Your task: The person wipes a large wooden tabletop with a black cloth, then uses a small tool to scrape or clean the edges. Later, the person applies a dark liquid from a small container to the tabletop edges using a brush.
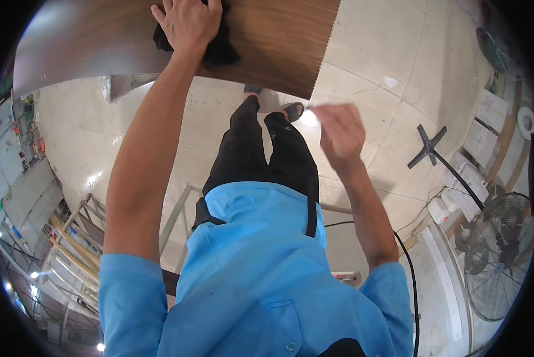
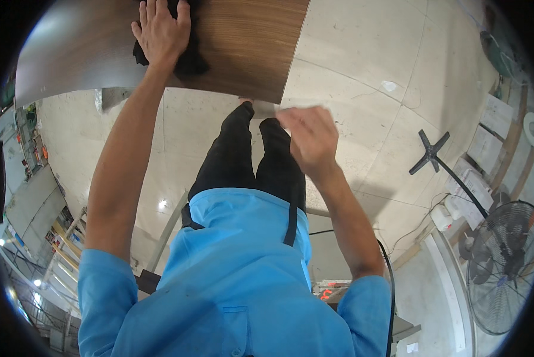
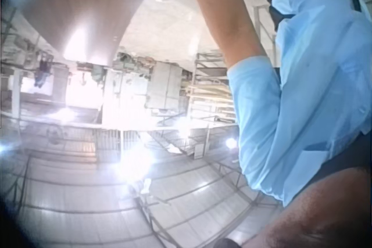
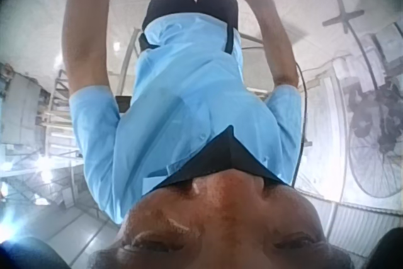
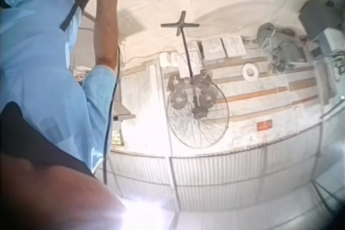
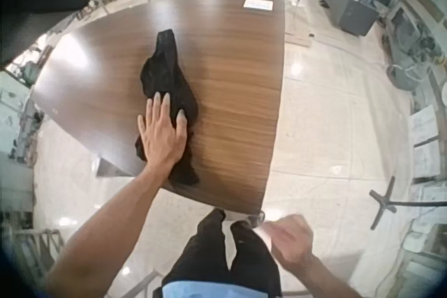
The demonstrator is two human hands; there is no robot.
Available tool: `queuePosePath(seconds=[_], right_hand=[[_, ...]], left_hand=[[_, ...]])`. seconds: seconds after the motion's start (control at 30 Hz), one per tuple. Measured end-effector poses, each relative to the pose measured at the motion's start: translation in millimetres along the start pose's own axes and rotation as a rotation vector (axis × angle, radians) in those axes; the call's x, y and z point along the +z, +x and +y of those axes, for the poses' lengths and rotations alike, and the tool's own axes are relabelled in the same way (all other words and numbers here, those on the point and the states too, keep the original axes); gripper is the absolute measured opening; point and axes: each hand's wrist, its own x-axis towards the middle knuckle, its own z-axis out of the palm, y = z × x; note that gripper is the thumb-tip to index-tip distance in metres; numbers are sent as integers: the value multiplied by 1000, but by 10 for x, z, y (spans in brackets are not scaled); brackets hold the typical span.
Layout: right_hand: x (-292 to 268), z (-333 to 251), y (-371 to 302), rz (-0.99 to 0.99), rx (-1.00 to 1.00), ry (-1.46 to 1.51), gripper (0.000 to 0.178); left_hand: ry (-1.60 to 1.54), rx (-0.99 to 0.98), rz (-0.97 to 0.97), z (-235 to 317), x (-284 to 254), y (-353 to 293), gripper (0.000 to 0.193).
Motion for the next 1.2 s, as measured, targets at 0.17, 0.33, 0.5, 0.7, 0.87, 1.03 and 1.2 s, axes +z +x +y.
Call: queuePosePath(seconds=[0.17, 0.33, 0.5, 0.7, 0.87, 1.03, 1.2], right_hand=[[84, 87, 96, 23, 30, -66, 35], [98, -209, -204, -166, -134, 31, 22], [122, 69, -156, 45, 97, -132, 31], [126, -116, -245, -162, -137, 40, 26], [117, 77, -150, 57, 126, -74, 34], [125, -23, -218, -105, -23, -26, 30], [139, -133, -327, 19, 76, -59, 31]], left_hand=[[-1, 2, -9, 4, -6, 5, 63], [-4, -8, -8, 9, -9, 7, 62], [7, 1, 7, -2, -8, 19, 62], [12, 8, 4, 13, -1, 13, 61], [25, 14, 25, 20, 0, -11, 61], [14, 7, 37, 19, 0, 32, 61], [10, -3, 35, 26, 0, 26, 61]])
